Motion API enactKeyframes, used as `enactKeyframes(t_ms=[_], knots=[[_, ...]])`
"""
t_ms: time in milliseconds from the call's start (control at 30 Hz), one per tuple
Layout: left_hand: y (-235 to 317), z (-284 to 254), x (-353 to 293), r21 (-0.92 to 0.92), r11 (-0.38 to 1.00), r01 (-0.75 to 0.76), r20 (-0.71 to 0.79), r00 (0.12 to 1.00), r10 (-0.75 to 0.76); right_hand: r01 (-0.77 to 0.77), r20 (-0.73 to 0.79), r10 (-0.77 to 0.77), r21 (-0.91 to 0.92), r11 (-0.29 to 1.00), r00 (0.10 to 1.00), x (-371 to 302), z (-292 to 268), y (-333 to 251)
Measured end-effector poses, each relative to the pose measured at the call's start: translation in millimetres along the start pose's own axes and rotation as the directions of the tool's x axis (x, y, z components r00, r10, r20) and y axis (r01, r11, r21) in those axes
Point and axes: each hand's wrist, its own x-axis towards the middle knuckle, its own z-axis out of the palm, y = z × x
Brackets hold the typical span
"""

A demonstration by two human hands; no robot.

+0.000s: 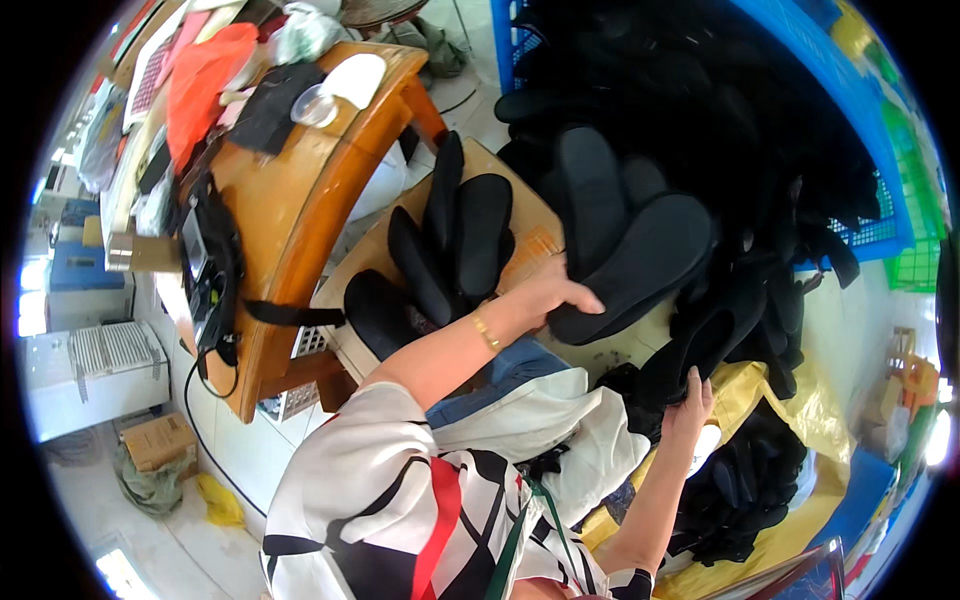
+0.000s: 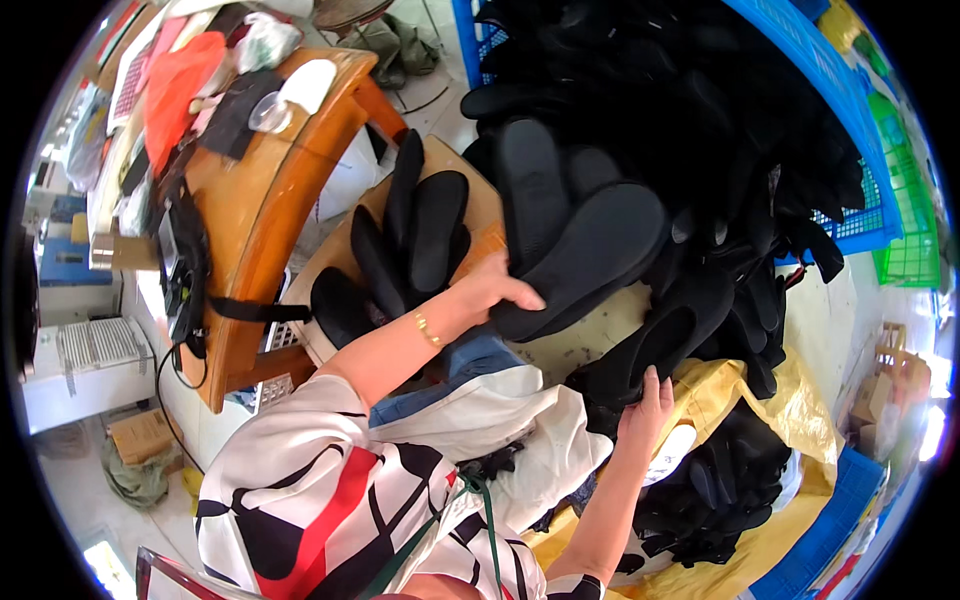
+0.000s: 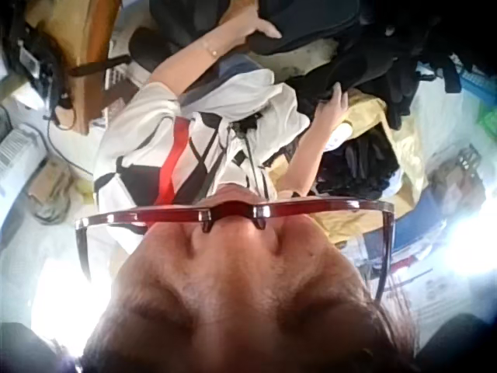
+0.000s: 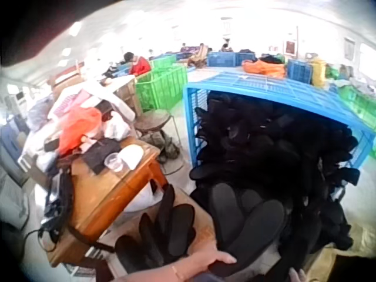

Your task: The person sits on the floor in a workshop and sews black shoe uppers using a needle and thread. They pick up a shoe from a nearby pile, stitch the edges, and then place the finished item into a cardboard box.

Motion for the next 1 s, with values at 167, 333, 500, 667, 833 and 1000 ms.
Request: enactKeyframes(t_ms=[167, 333, 500, 667, 833, 1000], knots=[[25, -43, -93, 0.010, 0.998, -0.060, -0.211, 0.976, 0.060, -0.020, 0.130, 0.025, -0.044, 0.999, 0.991, -35, 35, 3], [28, -91, -135, -0.198, 0.967, -0.160, -0.305, 0.948, 0.094, 0.060, 0.302, -0.001, -0.185, 0.981, 0.953, -59, 102, 11], [-39, -157, -139, -0.364, 0.918, -0.158, -0.428, 0.904, -0.014, 0.139, 0.442, 0.114, -0.501, 0.854, 0.890, -80, 167, 31], [-30, -153, -147, -0.350, 0.918, -0.187, -0.392, 0.919, 0.038, 0.347, 0.551, 0.096, -0.641, 0.685, 0.829, -97, 218, 53], [-34, -152, -166, -0.564, 0.759, -0.325, -0.354, 0.926, 0.133, 0.463, 0.655, 0.131, -0.647, 0.606, 0.744, -121, 263, 64], [-32, -142, -192, -0.437, 0.873, -0.218, -0.627, 0.770, -0.121, 0.641, 0.729, 0.111, -0.655, 0.401, 0.676, -131, 282, 84]])
